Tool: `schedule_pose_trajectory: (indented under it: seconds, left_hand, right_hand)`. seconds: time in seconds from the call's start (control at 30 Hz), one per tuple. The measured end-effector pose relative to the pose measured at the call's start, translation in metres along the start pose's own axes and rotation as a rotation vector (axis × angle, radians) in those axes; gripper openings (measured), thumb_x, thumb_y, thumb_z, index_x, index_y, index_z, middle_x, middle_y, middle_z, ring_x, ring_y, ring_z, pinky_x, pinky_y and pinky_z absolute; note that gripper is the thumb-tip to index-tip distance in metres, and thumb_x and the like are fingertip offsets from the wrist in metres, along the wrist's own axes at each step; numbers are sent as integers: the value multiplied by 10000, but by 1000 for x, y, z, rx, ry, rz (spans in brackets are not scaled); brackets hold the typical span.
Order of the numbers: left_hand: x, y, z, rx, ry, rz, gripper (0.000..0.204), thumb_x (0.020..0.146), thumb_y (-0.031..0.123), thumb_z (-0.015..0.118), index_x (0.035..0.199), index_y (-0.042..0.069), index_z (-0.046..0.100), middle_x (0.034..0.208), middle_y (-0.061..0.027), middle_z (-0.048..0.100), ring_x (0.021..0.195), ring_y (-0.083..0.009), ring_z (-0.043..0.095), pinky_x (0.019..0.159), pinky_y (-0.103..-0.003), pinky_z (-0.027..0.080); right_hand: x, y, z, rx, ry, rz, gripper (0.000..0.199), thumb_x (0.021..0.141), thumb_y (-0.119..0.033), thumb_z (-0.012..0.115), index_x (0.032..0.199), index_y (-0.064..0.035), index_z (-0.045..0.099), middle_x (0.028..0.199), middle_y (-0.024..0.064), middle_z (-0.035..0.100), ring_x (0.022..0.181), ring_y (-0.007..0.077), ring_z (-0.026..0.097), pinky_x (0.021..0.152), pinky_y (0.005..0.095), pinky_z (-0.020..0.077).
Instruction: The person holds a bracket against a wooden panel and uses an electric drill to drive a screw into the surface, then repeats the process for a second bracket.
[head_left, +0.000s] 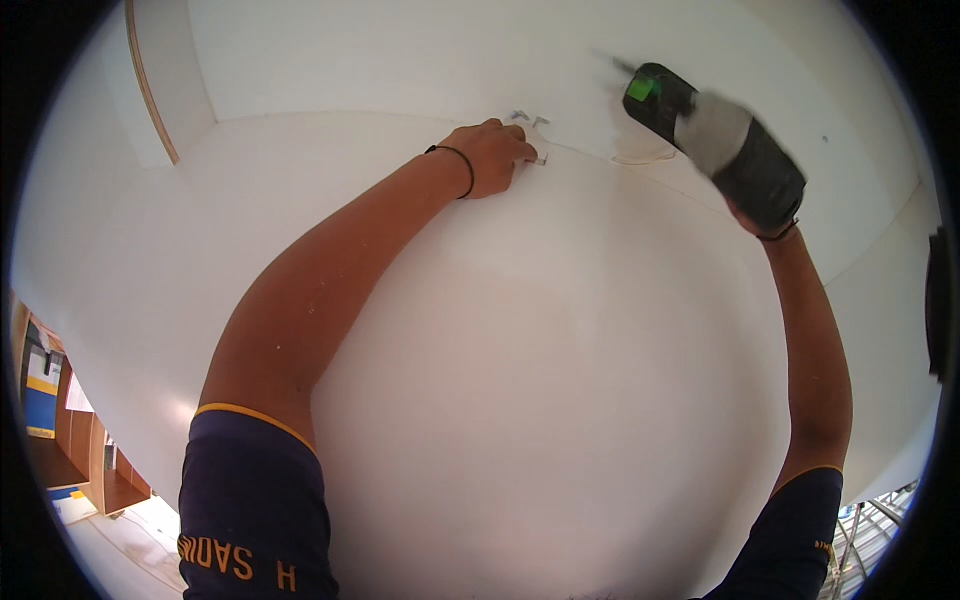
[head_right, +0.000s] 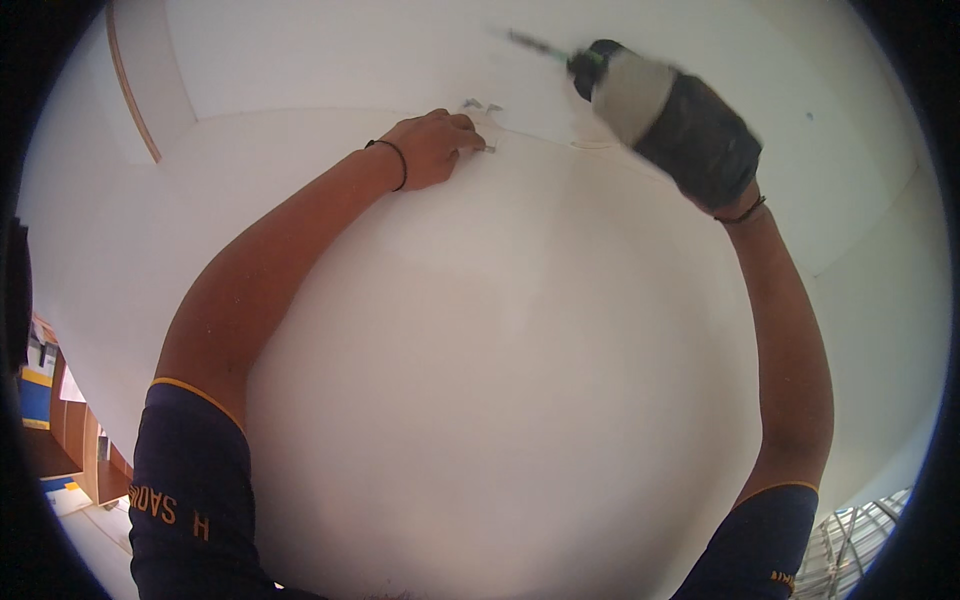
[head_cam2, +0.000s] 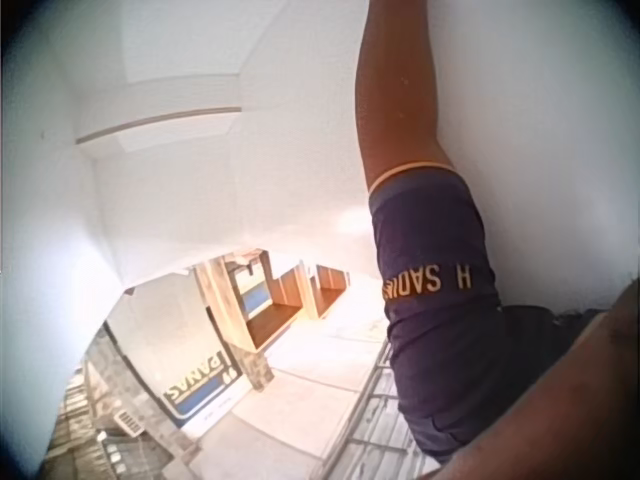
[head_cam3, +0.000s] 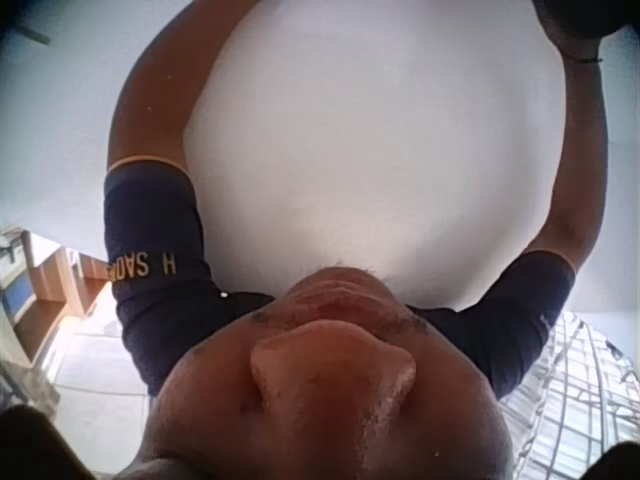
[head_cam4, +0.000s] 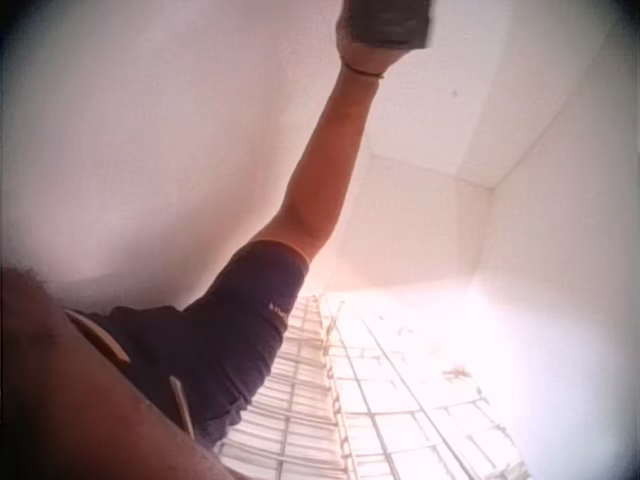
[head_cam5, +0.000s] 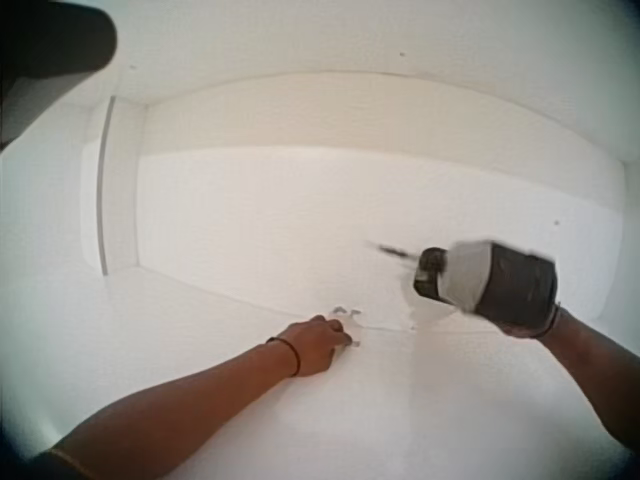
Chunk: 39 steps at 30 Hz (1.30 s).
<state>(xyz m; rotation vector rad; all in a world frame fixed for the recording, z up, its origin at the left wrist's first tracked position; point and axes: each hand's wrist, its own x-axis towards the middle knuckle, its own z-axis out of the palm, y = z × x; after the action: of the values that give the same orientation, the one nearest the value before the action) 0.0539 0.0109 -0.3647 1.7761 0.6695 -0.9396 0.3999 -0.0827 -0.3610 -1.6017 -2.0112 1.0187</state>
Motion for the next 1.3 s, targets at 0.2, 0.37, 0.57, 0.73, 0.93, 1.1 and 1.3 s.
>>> schedule_pose_trajectory:
  seconds: [0.2, 0.37, 0.57, 0.73, 0.93, 1.1, 1.3]
  left_hand:
    - [0, -3, 1, 3, -20, -21, 380, 870, 30, 453, 1187, 149, 627, 1237, -16, 558, 1167, -231, 501, 994, -385, 451]
    - [0, -1, 0, 11, -21, -15, 388, 872, 27, 455, 1200, 153, 619, 1244, -15, 550, 1176, -233, 494, 1001, -385, 448]
    - [3, -1, 2, 31, -16, -10, 393, 873, 31, 452, 1206, 163, 614, 1251, -20, 544, 1177, -241, 493, 1002, -388, 448]
    - [3, -3, 6, 29, -6, -19, 386, 874, 36, 453, 1203, 154, 616, 1249, -23, 547, 1168, -246, 498, 1000, -393, 448]
    - [3, -4, 6, 17, -3, -20, 382, 868, 36, 454, 1193, 148, 620, 1255, -20, 546, 1165, -247, 497, 995, -395, 452]
    - [1, -3, 4, 13, -3, -20, 374, 861, 31, 457, 1175, 143, 626, 1256, -10, 547, 1177, -239, 493, 993, -394, 455]
    - [-4, 4, -1, -6, 5, -6, 378, 851, 20, 456, 1163, 141, 632, 1254, -1, 553, 1182, -230, 493, 1007, -383, 446]
  right_hand:
    - [55, -22, -22, 564, 32, 394, 302, 827, -157, 703, 1090, -20, 648, 995, 71, 688, 870, 209, 647, 821, 337, 514]
    - [99, -31, -37, 765, -323, 569, 353, 812, -110, 598, 1129, 44, 597, 1009, 75, 668, 793, 144, 626, 786, 303, 526]
    - [101, -10, -14, 829, -530, 718, 396, 766, -216, 672, 1098, -6, 627, 950, 62, 677, 697, 113, 600, 611, 278, 524]
    - [99, -12, -3, 711, -629, 741, 385, 753, -312, 733, 1023, -45, 667, 866, 27, 664, 648, 102, 582, 575, 270, 517]
    - [111, -17, 0, 699, -746, 774, 408, 724, -189, 683, 1083, -4, 631, 964, 60, 675, 666, 138, 618, 552, 284, 515]
    - [135, -29, 8, 636, -893, 785, 402, 709, -187, 678, 1055, 11, 625, 961, 59, 685, 646, 122, 604, 510, 283, 507]
    - [153, -42, 9, 524, -981, 791, 378, 688, -199, 684, 1004, 4, 641, 874, 38, 692, 576, 106, 557, 485, 284, 494]
